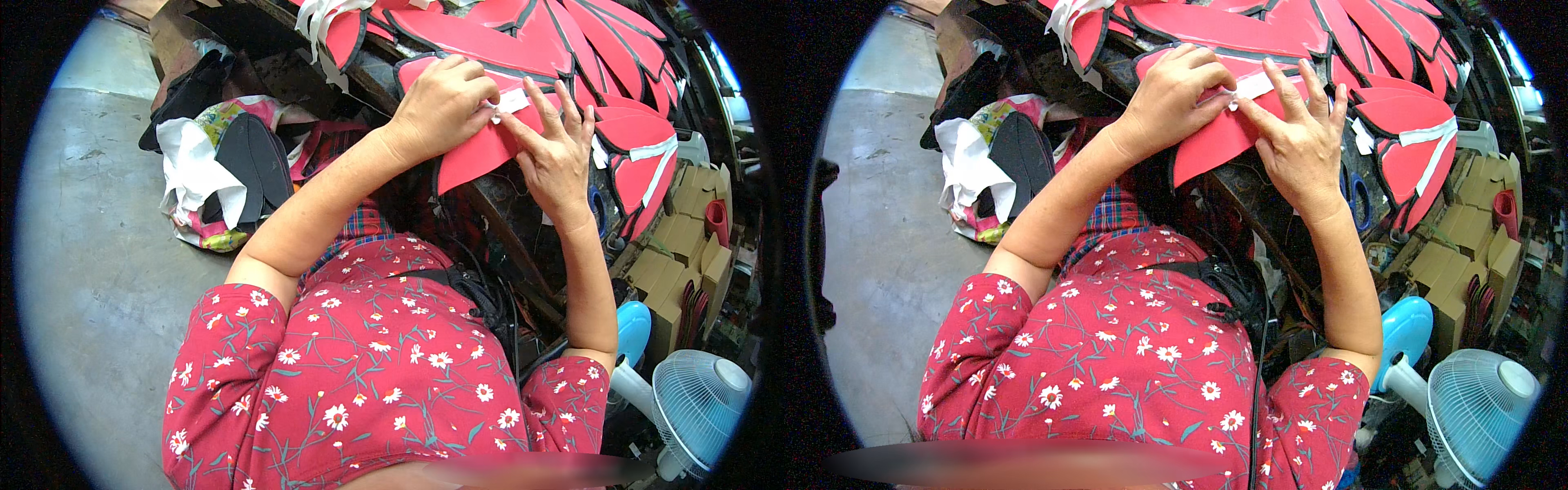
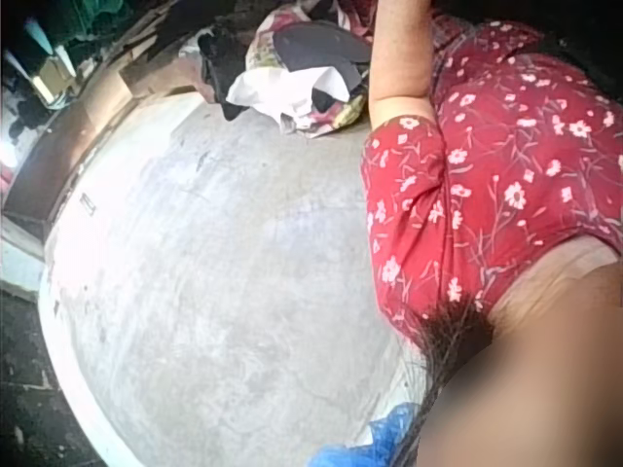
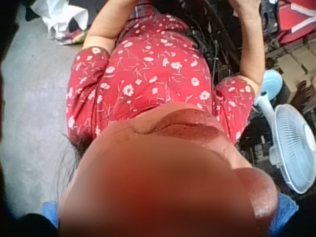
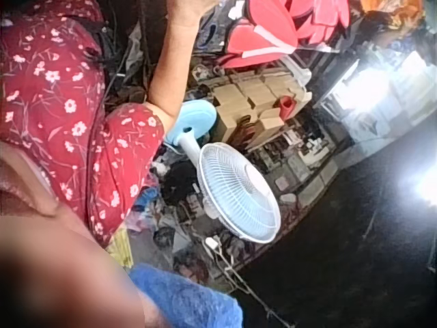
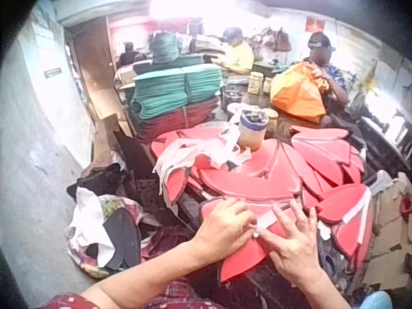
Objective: The person repeatedly places white tape strips onto pink foam pieces, presses them down, and trims the excess with scissors. They handle multiple foam pieces one at a time, applying tape to edges and cutting to fit, then setting the finished pieces aside on the table.
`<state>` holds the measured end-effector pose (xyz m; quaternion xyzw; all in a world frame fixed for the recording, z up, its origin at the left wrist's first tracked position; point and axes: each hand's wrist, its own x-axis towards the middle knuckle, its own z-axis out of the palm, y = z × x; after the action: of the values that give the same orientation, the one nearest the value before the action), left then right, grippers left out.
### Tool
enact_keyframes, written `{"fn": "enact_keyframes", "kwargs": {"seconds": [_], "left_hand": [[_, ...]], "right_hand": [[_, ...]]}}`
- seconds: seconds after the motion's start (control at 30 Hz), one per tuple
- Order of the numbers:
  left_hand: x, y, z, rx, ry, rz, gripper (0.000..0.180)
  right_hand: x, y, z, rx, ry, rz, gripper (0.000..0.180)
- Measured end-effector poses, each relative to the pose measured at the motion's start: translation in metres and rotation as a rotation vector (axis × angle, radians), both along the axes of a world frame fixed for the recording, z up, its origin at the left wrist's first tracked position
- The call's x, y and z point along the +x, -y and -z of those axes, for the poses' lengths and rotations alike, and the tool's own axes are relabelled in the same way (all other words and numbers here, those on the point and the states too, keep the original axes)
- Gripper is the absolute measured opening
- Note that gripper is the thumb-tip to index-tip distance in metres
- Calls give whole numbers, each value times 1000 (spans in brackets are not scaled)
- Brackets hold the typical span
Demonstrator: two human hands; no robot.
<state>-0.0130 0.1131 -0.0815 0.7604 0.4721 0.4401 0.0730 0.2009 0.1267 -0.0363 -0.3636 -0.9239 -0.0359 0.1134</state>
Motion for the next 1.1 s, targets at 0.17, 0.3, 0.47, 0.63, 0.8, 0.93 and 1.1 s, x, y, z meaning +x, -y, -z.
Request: {"fn": "enact_keyframes", "kwargs": {"seconds": [0.17, 0.3, 0.47, 0.63, 0.8, 0.93, 1.1], "left_hand": [[0, -1, 1, -52, 41, 24, 10], [2, 0, 0, -79, 42, 13, 10], [3, -1, 1, -101, 37, 10, 12], [5, -1, 3, -75, 60, 12, 19], [7, 0, 2, -126, 96, -5, 21], [11, 0, -1, -105, 82, -32, 23], [17, 2, -7, -13, -209, -79, 34]], "right_hand": [[10, -10, -5, -211, -167, -60, 40], [21, -27, -2, -431, -511, 20, 35], [19, -25, 0, -219, -343, 54, 42], [-1, -8, 2, 29, -121, 24, 49], [-5, -29, 12, 109, -213, 42, 18], [19, -63, 17, -192, -666, 228, 16], [42, -82, 19, -186, -477, 394, 19]]}}
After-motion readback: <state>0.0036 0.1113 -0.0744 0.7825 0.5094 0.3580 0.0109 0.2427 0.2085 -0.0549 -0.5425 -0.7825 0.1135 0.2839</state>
